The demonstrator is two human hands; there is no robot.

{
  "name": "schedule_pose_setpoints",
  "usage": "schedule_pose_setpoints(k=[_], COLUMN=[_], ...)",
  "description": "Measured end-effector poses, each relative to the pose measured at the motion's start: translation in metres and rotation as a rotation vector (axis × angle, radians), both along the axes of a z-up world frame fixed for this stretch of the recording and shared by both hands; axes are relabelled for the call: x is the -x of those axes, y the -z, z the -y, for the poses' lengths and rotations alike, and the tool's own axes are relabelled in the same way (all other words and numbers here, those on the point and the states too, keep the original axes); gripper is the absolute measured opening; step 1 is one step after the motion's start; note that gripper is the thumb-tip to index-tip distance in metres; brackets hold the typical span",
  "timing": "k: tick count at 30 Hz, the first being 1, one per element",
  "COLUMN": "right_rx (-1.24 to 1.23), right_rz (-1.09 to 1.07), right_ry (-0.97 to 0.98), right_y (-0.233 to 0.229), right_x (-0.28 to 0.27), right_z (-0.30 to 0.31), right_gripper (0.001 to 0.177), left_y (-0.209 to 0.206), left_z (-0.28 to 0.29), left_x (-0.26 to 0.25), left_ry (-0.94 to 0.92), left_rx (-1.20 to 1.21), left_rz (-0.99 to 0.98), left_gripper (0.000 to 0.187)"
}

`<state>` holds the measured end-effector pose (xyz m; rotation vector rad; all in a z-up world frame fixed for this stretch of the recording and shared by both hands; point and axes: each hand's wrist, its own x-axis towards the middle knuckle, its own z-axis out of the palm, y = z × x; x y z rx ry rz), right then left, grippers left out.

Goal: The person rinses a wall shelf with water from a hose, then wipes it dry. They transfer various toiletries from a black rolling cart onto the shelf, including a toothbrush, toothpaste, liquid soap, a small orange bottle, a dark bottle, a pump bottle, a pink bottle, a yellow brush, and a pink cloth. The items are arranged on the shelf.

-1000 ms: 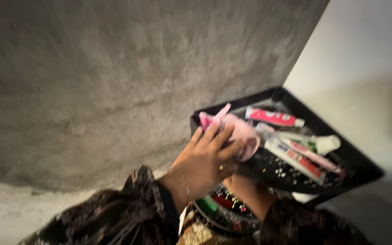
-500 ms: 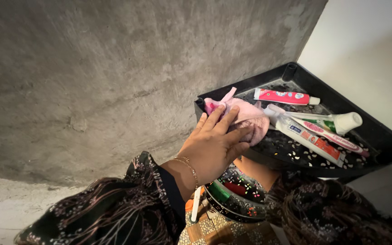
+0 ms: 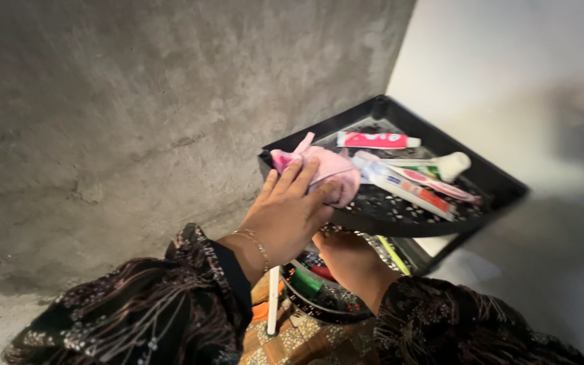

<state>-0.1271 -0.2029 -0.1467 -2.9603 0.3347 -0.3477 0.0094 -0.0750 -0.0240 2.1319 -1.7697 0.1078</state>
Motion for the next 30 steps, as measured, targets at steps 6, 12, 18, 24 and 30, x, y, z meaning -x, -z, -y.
schedule_pose_setpoints(k=[6, 12, 18, 24, 30], right_rx=[-0.027, -0.063, -0.442, -0.805, -0.798], right_rz=[-0.032, 0.053, 0.286, 0.542, 0.632], right_ry=[0.001, 0.094, 0.369, 0.481, 0.558], right_y=[-0.048, -0.085, -0.116, -0.151, -0.190], right_x=[0.034, 0.071, 0.136, 0.196, 0.277], right_z=[-0.032, -0.072, -0.094, -0.083, -0.068], right_gripper=[0.027, 0.028, 0.031, 0.032, 0.033], left_y=[-0.011, -0.016, -0.016, -0.018, -0.016], left_z=[-0.034, -0.066, -0.074, -0.042, 0.005], left_x=[0.022, 0.051, 0.115, 0.164, 0.228], left_ry=[0.041, 0.114, 0.234, 0.203, 0.187], left_rx=[0.032, 0.130, 0.189, -0.066, -0.188], left_rz=[-0.018, -0.093, -0.292, -0.669, -0.893], left_gripper=[0.067, 0.062, 0.083, 0.129, 0.124])
